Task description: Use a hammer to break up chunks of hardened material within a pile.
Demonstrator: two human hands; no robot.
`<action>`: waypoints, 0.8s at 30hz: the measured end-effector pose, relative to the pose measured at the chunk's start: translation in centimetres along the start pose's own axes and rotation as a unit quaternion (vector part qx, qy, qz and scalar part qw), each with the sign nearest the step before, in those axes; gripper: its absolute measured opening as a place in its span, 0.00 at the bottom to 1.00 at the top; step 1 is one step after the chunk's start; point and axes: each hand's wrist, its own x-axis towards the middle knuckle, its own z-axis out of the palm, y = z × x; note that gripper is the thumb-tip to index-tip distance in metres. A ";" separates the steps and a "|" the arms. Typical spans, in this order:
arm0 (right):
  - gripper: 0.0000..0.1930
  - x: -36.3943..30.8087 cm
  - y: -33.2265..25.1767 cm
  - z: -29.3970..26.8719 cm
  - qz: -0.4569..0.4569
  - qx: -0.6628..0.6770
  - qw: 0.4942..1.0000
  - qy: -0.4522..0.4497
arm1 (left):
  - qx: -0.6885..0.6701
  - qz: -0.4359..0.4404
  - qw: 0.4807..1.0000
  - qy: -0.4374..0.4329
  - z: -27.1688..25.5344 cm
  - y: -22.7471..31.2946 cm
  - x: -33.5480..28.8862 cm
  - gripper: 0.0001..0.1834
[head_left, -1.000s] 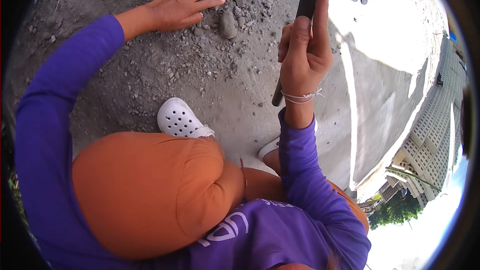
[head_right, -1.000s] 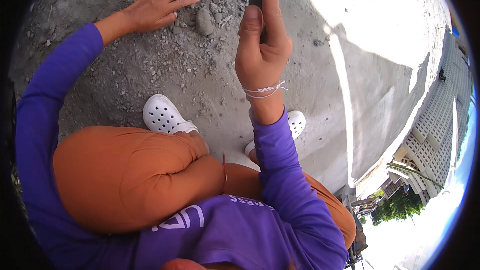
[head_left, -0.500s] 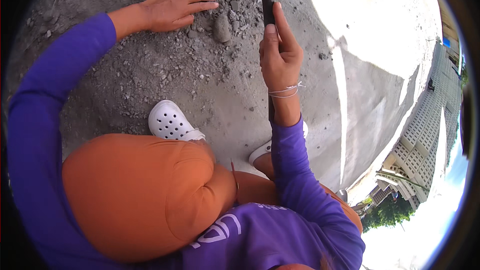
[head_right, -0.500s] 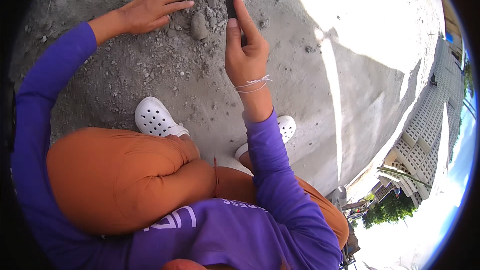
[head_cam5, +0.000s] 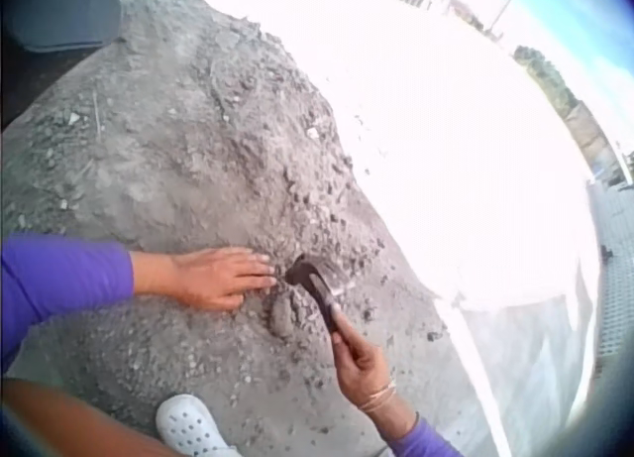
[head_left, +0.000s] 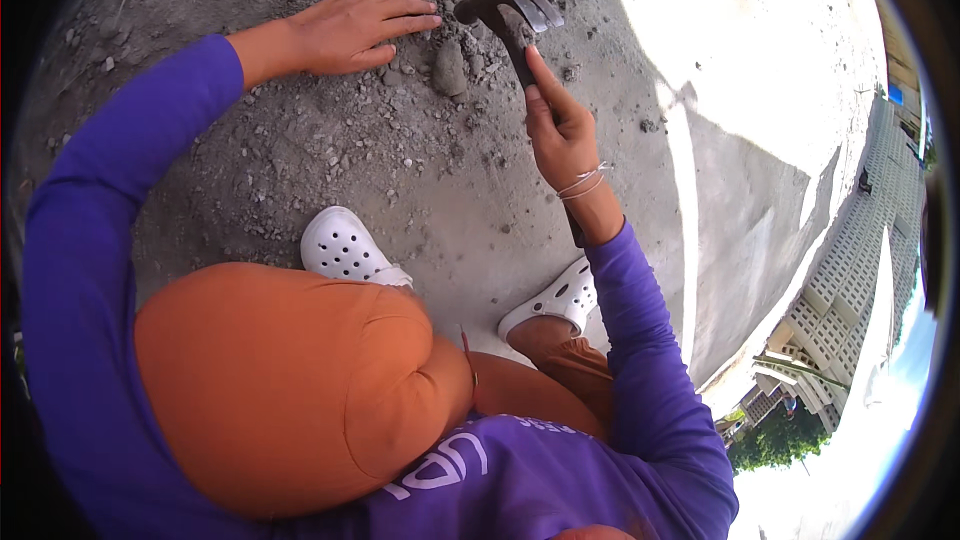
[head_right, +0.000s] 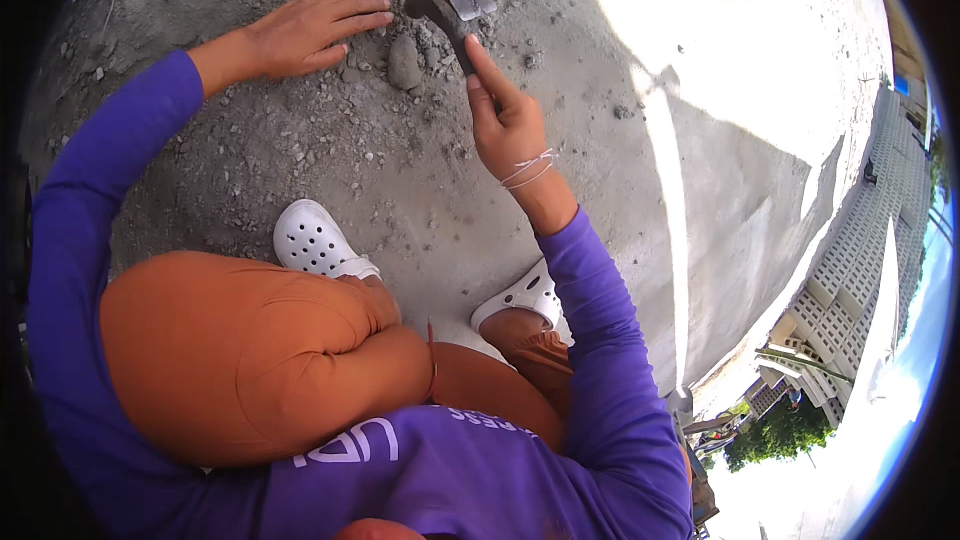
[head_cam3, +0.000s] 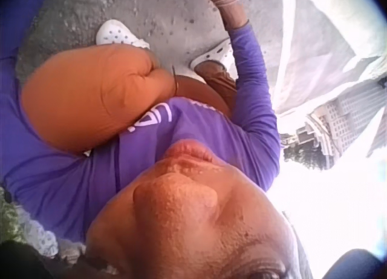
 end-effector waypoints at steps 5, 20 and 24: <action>0.23 -0.8 -7.1 -0.8 -0.155 0.059 0.984 0.071 | -0.003 0.009 1.000 -0.004 0.1 -0.5 -0.9 0.36; 0.23 -0.5 -2.1 -0.3 -0.037 0.085 0.995 0.033 | 0.022 0.003 0.999 -0.025 -0.6 -0.5 -0.3 0.37; 0.25 -0.8 -6.2 -2.5 -0.210 0.016 0.974 0.080 | 0.015 0.017 1.000 -0.019 -0.4 -0.6 -0.2 0.38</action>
